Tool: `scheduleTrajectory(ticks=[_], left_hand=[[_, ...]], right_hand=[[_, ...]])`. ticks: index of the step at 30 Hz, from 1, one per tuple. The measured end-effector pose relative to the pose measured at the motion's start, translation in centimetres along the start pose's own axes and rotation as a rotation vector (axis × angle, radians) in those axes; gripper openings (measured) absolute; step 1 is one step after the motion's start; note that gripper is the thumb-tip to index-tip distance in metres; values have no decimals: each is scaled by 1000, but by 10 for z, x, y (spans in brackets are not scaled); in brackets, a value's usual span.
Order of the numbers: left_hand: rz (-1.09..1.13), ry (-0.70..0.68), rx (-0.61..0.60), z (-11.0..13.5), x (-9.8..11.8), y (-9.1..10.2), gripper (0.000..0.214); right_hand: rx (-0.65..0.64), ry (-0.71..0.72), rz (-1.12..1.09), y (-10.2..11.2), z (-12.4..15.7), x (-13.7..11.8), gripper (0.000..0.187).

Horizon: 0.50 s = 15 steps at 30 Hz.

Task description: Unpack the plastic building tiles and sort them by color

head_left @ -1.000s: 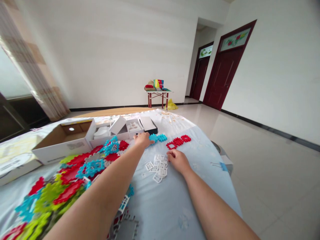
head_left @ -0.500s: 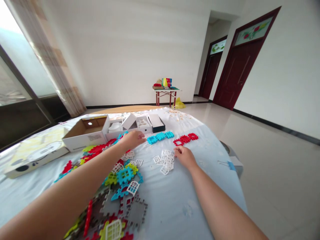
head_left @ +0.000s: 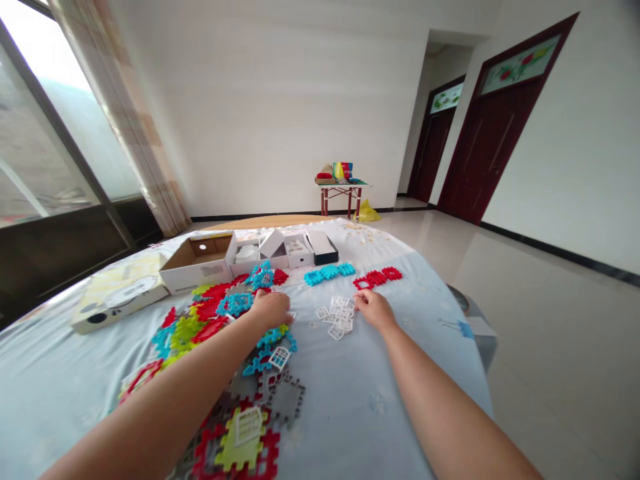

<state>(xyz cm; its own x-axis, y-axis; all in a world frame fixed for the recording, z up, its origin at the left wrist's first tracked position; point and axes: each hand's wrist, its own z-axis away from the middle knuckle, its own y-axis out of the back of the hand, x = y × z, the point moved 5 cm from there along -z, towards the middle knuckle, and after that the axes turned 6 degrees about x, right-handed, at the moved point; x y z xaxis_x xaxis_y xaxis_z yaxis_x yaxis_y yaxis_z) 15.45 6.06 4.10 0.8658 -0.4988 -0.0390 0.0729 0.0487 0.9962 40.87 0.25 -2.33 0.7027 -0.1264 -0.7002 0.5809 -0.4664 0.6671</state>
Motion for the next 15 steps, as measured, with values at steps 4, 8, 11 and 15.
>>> scheduleTrajectory(ticks=[4, 8, 11, 15], left_hand=[[-6, 43, -40, -7, 7, 1, 27], [16, 68, -77, -10, 9, -2, 28], [12, 95, -87, -12, 8, -4, 37], [-11, 109, -92, -15, 9, -6, 39]], right_hand=[[2, 12, -20, 0, 0, 0, 21], [1, 9, -19, 0, 0, 0, 21], [3, 12, -5, 0, 0, 0, 21], [2, 19, -10, 0, 1, -1, 21]])
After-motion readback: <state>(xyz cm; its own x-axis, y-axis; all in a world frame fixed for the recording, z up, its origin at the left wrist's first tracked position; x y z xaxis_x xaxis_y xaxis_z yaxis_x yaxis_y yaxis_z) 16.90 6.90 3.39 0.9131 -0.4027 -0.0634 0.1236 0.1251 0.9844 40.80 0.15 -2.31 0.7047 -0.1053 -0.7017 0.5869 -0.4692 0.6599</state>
